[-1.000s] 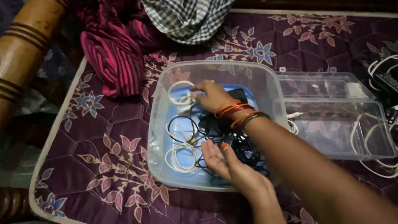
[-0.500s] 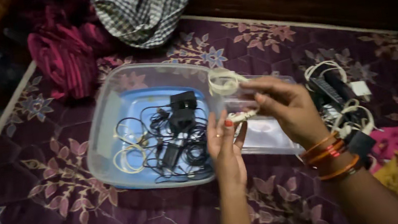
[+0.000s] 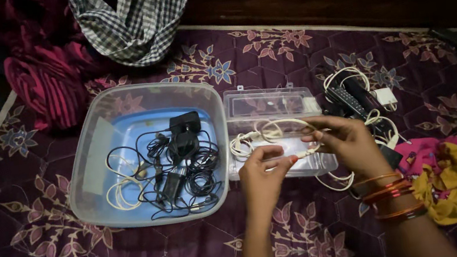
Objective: The person organizes various electronic cables, chargers, and power adapters by sorting them into different plastic containers and using a cloth to wipe some items.
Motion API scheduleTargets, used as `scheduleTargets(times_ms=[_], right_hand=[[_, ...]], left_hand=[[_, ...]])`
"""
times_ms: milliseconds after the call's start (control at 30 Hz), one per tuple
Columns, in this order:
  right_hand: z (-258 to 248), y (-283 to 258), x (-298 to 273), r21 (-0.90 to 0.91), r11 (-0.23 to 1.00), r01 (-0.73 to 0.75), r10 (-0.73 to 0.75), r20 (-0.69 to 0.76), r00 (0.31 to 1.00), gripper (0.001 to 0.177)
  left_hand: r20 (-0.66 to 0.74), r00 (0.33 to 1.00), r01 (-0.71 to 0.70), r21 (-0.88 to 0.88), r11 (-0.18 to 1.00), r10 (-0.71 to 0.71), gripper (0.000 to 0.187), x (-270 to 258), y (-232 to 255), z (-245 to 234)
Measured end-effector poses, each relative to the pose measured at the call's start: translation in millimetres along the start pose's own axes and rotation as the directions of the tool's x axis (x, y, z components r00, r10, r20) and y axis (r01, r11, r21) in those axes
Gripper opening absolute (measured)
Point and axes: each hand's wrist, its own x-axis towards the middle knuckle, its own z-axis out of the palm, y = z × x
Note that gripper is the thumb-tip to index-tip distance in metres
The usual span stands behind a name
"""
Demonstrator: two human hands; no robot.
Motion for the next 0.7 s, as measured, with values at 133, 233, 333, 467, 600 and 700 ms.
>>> scheduleTargets(times_ms=[133,233,333,467,600,700], right_hand=[[-11,18,16,-0.217,0.971,-0.095,0.094,-0.013,0.995,0.035],[1,53,41,-0.263,0.964,-0.036,0.033,-0.015,0.999,0.030],[25,91,64,-0.428,0.902,0.051,-0.097,-0.086,0.992,0.024],[48,110,76,-0.679,0.726,0.110,-0.168,-0.020,0.986,0.023],[64,69,73,-0.866,0.500,-0.015,0.000,-0.017,1.000,0.024],[93,21,67,-0.811,0.484,0.329,-0.506,0.047,0.861,0.013]], left_hand=[[-0.071,0.993,-0.067,0.324,0.944,0.094,0.031,-4,16,-3],[-0.083,0.975,-0.101,0.655,0.749,0.204,0.032,-4,12,-9],[-0.104,0.974,-0.087,0.655,0.750,0.204,0.028,-2,-1,-11],[-0.066,0.950,-0.148,0.767,0.625,0.306,0.022,0,-4,-11],[-0.117,0.938,-0.155,0.701,0.696,0.327,0.024,-6,24,-17],[-0.313,0.859,-0.213,0.501,0.839,0.405,0.035,-10,46,-34]])
